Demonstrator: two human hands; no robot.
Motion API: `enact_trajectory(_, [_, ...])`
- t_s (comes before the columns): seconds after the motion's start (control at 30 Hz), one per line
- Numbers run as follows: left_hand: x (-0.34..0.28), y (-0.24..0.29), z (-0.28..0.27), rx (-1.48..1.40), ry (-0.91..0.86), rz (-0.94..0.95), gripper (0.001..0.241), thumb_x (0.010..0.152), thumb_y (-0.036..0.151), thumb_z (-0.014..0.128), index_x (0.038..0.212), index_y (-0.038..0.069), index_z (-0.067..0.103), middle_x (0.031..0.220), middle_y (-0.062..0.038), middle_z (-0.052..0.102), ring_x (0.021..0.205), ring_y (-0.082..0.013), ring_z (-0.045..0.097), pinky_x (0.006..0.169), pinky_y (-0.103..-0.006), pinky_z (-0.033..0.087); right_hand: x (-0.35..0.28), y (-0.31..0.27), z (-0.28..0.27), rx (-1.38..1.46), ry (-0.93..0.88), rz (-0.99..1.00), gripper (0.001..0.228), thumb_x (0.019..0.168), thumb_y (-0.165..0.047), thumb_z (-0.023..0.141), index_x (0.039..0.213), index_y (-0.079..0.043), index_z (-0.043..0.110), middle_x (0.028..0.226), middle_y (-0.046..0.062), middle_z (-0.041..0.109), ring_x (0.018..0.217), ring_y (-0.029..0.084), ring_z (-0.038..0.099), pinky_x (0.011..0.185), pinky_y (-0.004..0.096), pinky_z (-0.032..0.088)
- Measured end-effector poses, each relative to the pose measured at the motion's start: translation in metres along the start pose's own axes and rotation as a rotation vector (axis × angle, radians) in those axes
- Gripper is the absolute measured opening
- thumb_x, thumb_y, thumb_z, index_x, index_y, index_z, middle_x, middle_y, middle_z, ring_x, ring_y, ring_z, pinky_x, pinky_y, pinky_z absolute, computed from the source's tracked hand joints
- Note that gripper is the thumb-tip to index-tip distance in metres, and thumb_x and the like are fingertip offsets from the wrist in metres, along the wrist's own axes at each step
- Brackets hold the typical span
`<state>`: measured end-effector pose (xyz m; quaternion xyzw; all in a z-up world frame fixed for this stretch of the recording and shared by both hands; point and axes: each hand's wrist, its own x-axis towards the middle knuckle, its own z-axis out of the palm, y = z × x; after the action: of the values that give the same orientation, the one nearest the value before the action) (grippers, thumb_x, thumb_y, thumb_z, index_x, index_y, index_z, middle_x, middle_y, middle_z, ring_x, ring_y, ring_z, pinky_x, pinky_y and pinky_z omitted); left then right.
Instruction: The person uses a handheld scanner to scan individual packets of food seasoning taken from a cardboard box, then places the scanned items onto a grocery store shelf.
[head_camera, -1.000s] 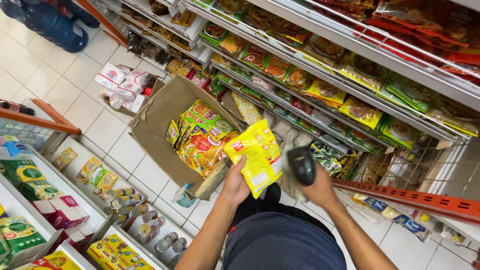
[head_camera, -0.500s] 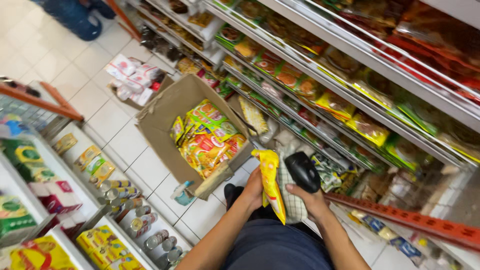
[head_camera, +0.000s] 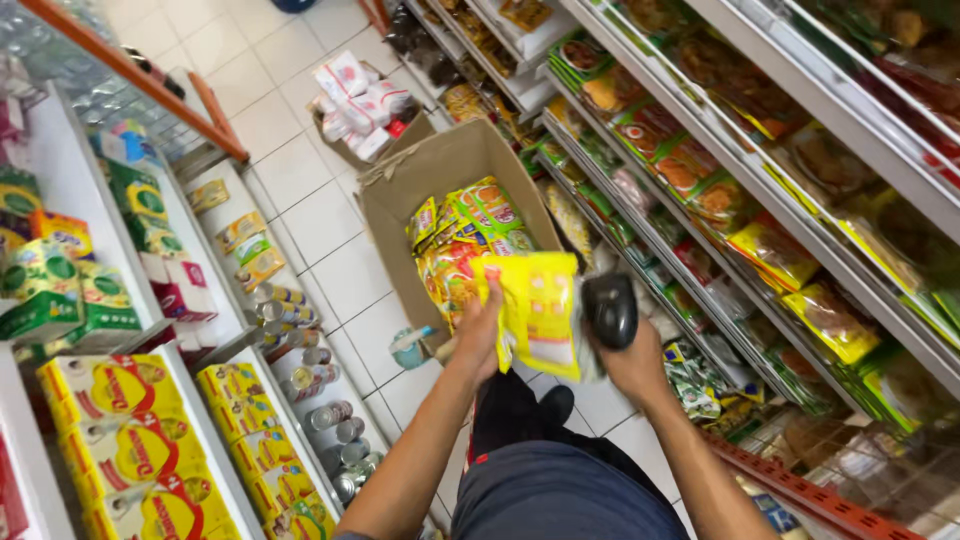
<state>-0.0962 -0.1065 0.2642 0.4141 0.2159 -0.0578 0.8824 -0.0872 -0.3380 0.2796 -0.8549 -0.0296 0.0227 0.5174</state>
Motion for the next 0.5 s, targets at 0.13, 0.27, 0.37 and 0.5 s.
enact_trajectory(0.13, [0.023, 0.016, -0.042, 0.167, 0.168, 0.329, 0.051, 0.106, 0.046, 0.057, 0.13, 0.001, 0.058, 0.116, -0.011, 0.07, 0.104, -0.0211, 0.067, 0.089, -0.0402, 0.058, 0.047, 0.027, 0.041, 0.037, 0.147, -0.072, 0.029, 0.086, -0.023, 0.081, 0.102, -0.002, 0.071, 0.089, 0.016, 0.074, 0.081, 0.029, 0.071, 0.074, 0.038, 0.054])
enact_trajectory(0.27, [0.017, 0.007, -0.074, 0.282, 0.293, 0.411, 0.053, 0.11, 0.045, 0.056, 0.129, -0.004, 0.061, 0.116, -0.014, 0.07, 0.104, -0.022, 0.068, 0.09, -0.0403, 0.057, 0.063, 0.075, 0.072, -0.04, 0.047, 0.01, 0.032, 0.085, -0.027, 0.084, 0.099, -0.001, 0.071, 0.088, 0.016, 0.075, 0.084, 0.029, 0.074, 0.076, 0.038, 0.055])
enact_trajectory(0.37, [-0.006, 0.008, -0.071, 0.012, 0.222, 0.282, 0.054, 0.104, 0.043, 0.053, 0.136, 0.0, 0.053, 0.126, -0.014, 0.069, 0.11, -0.026, 0.07, 0.094, -0.043, 0.058, 0.053, 0.083, 0.073, 0.036, 0.102, 0.0, 0.035, 0.085, -0.027, 0.082, 0.105, -0.001, 0.07, 0.091, 0.014, 0.075, 0.086, 0.028, 0.073, 0.076, 0.039, 0.054])
enact_trajectory(0.5, [-0.018, 0.017, -0.046, -0.137, 0.113, 0.073, 0.054, 0.101, 0.043, 0.048, 0.14, 0.004, 0.048, 0.131, -0.017, 0.066, 0.115, -0.0325, 0.068, 0.097, -0.0498, 0.057, 0.038, 0.058, 0.044, 0.058, 0.192, -0.014, 0.032, 0.09, -0.025, 0.082, 0.105, 0.0, 0.071, 0.096, 0.015, 0.073, 0.087, 0.024, 0.069, 0.078, 0.038, 0.054])
